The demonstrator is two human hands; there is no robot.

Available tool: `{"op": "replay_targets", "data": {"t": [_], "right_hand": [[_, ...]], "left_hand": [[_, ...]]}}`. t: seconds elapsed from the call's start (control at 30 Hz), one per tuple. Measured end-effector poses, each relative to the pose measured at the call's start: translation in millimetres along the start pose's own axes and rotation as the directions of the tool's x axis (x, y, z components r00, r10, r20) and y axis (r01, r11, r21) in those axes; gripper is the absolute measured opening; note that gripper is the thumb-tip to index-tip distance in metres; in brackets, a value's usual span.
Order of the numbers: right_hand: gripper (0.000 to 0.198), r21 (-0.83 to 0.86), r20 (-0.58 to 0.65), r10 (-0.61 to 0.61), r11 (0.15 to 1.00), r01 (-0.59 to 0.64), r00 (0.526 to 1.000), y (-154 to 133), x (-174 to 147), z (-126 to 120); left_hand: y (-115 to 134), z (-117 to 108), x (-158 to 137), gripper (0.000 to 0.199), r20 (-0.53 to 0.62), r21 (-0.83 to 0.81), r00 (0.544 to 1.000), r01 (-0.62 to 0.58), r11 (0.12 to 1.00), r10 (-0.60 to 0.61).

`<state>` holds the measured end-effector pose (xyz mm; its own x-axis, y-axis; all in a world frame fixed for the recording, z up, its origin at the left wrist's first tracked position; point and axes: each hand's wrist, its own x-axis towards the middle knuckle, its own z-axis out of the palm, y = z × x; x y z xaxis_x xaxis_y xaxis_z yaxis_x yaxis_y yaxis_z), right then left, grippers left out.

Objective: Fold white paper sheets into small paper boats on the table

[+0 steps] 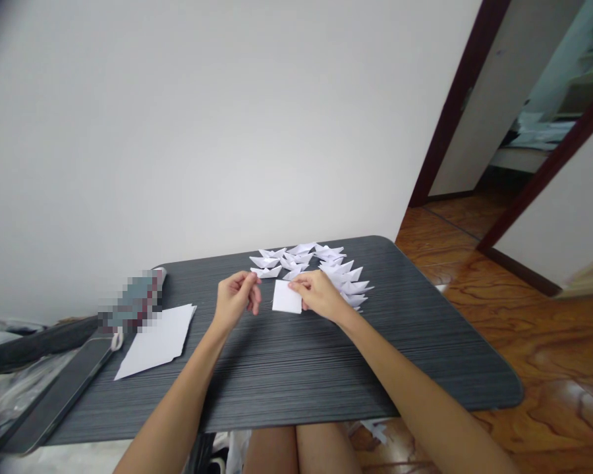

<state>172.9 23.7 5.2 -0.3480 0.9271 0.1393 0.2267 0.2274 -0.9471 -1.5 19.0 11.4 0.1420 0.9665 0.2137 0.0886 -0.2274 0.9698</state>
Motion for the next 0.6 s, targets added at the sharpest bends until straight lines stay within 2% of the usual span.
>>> {"op": "replay_targets", "data": {"t": [0.03, 0.1, 0.17, 0.2, 0.3, 0.4, 0.47, 0.5, 0.6], "right_hand": [[0.024, 0.004, -0.035, 0.02, 1.0, -0.02, 0.999, -0.6, -0.2, -0.8], [0.025, 0.013, -0.067, 0.035, 0.999, -0.034, 0.997, -2.1, -1.3, 0.4], [0.026, 0.008, -0.086, 0.007, 1.0, -0.006, 0.996, -2.1, -2.5, 4.2], [0.027, 0.002, -0.096, -0.013, 1.0, 0.013, 0.995, -1.3, -2.7, 6.1], [0.027, -0.013, -0.156, -0.041, 0.999, 0.04, 0.987, 3.0, -1.2, 7.1], [0.025, -0.016, -0.274, -0.027, 1.0, 0.023, 0.961, 4.8, 2.6, -1.4], [0.023, 0.009, -0.31, 0.013, 1.0, -0.01, 0.951, 2.4, 4.2, -8.5], [0.022, 0.027, -0.286, 0.035, 0.999, -0.028, 0.958, 0.4, 4.3, -11.0], [0.023, 0.068, -0.06, 0.06, 0.996, -0.056, 0.996, -5.1, 1.9, -12.1]], "left_hand": [[0.0, -0.1, 1.0, 0.03, -0.001, -0.023, 1.0, 0.0, 1.0, 0.0], [-1.1, 3.3, 0.8, 0.032, 0.139, -0.021, 0.989, 0.06, 0.998, -0.057], [-3.6, 10.1, -1.9, 0.033, 0.322, -0.005, 0.935, 0.158, 0.987, -0.148], [-5.1, 13.6, -3.6, 0.033, 0.375, -0.018, 0.911, 0.194, 0.981, -0.173], [-8.9, 18.4, -7.4, 0.032, 0.444, -0.08, 0.875, 0.253, 0.964, -0.193], [-9.5, 12.4, -6.2, 0.032, 0.494, -0.093, 0.843, 0.293, 0.952, -0.212], [-7.6, 5.9, -3.2, 0.038, 0.475, -0.095, 0.857, 0.279, 0.956, -0.203], [-6.0, 3.1, -1.6, 0.041, 0.438, -0.106, 0.881, 0.246, 0.963, -0.176], [-0.8, -0.3, 1.3, 0.049, 0.333, -0.145, 0.94, 0.132, 0.981, -0.078]]}}
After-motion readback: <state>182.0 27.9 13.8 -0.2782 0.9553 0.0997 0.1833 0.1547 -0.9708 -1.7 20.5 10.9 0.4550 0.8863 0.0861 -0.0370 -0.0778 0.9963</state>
